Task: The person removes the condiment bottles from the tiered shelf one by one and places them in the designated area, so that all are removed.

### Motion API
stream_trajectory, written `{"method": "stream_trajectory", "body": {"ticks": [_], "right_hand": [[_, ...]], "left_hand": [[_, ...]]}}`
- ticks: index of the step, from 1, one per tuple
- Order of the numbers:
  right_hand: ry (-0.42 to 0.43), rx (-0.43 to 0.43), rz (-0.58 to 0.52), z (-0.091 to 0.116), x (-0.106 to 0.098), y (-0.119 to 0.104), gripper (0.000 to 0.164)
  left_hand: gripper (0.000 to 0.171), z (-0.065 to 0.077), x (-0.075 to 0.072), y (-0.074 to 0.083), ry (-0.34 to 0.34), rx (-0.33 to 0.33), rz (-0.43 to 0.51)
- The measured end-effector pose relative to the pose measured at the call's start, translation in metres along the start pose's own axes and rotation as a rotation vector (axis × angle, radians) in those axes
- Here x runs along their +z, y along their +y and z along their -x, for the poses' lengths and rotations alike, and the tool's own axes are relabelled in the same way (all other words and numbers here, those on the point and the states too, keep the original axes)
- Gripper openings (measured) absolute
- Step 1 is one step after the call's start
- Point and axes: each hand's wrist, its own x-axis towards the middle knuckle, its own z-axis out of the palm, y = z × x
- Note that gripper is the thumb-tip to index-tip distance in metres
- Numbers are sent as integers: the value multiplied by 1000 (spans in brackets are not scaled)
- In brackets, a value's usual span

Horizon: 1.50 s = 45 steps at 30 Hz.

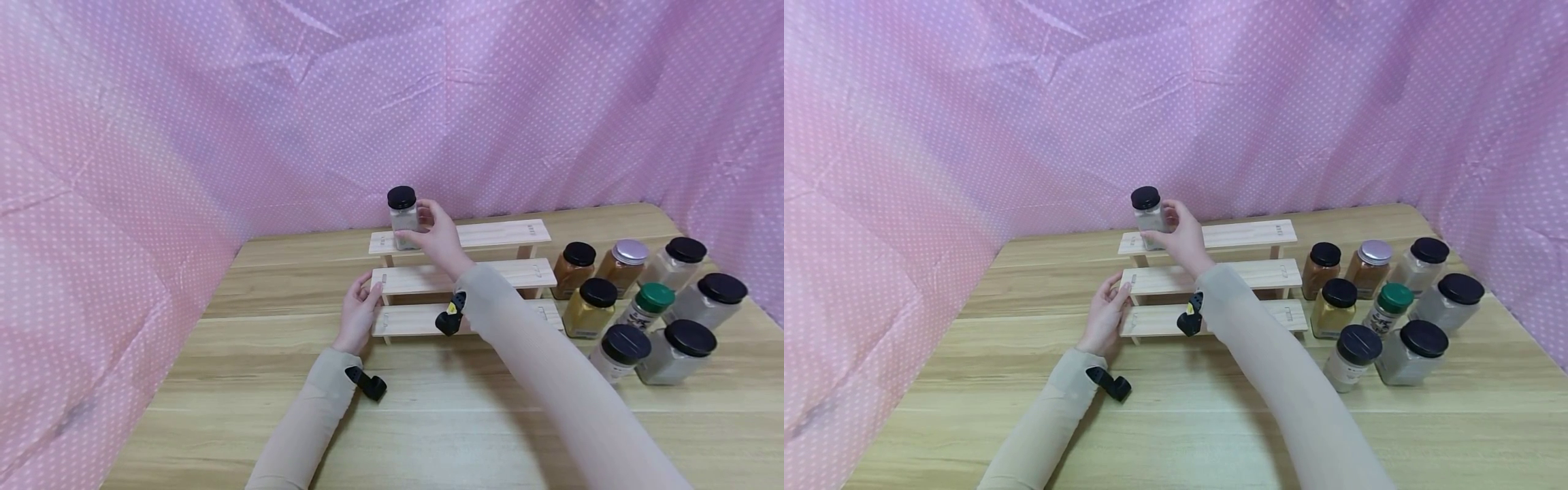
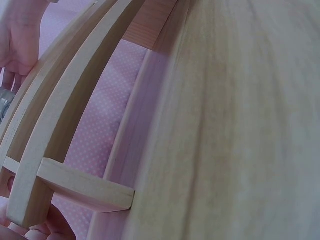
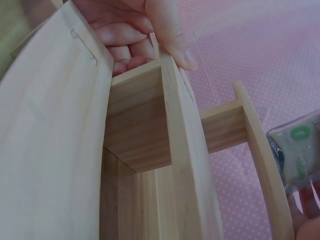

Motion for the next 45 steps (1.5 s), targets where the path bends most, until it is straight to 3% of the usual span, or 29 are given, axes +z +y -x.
{"method": "stream_trajectory", "body": {"ticks": [8, 21, 36, 45], "right_hand": [[1, -11, -11, 2, -5, -5, 65], [20, -55, -79, 23, -34, -42, 70], [-34, -219, -98, 81, -84, -73, 59], [-101, -221, -111, 114, -119, -69, 64]], "left_hand": [[41, 0, -1, 0, 6, -11, -6], [41, 0, -3, 4, -1, -22, -7], [41, -4, -2, 4, 10, -24, -9], [42, -5, -2, 5, 3, -34, -8]]}}
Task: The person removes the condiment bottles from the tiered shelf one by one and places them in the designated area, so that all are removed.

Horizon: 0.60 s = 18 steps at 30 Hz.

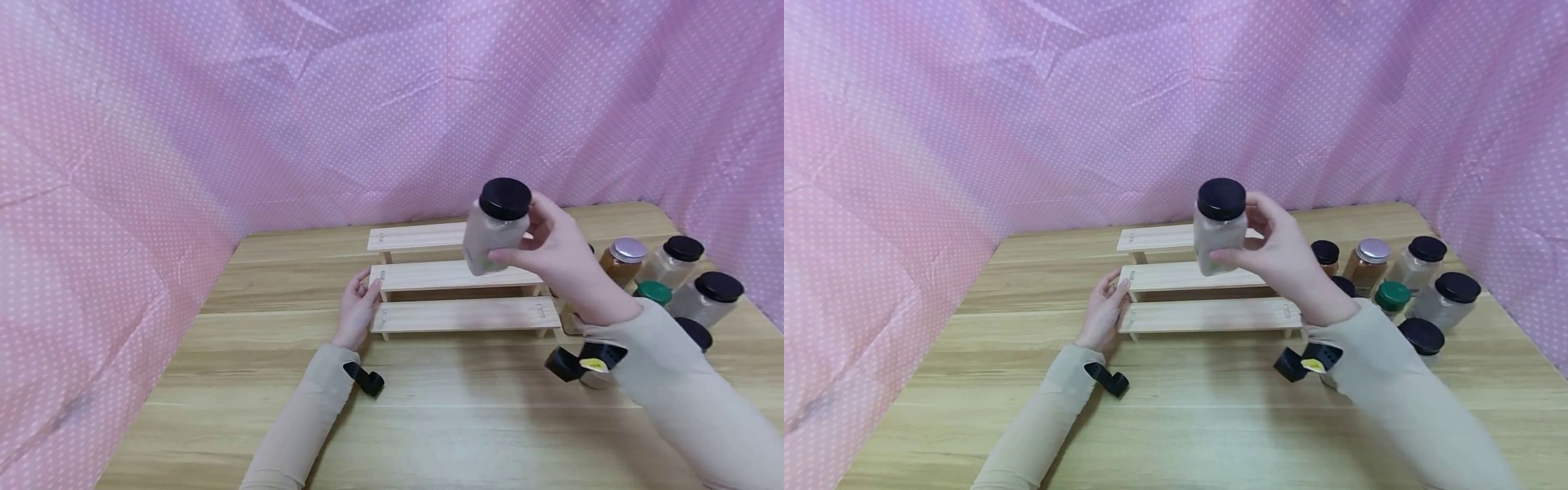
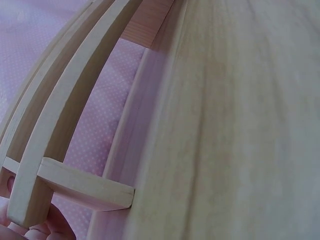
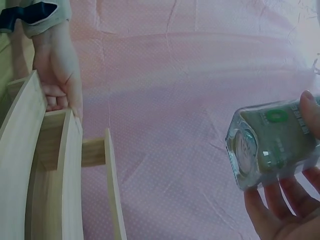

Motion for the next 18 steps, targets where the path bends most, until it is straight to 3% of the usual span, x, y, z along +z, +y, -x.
{"method": "stream_trajectory", "body": {"ticks": [4, 11, 16, 18], "right_hand": [[5, -7, 35, 12, -15, -1, 66], [-24, -99, -101, 36, -49, 2, 72], [32, -91, -22, 53, -80, 5, 75], [85, -52, 81, 60, -94, 6, 76]], "left_hand": [[41, 1, 2, -1, 0, 2, 2], [40, 5, 6, -2, 1, 6, 7], [40, 7, 6, 0, 5, 8, -2], [40, 7, 6, 0, 8, 9, 2]]}}
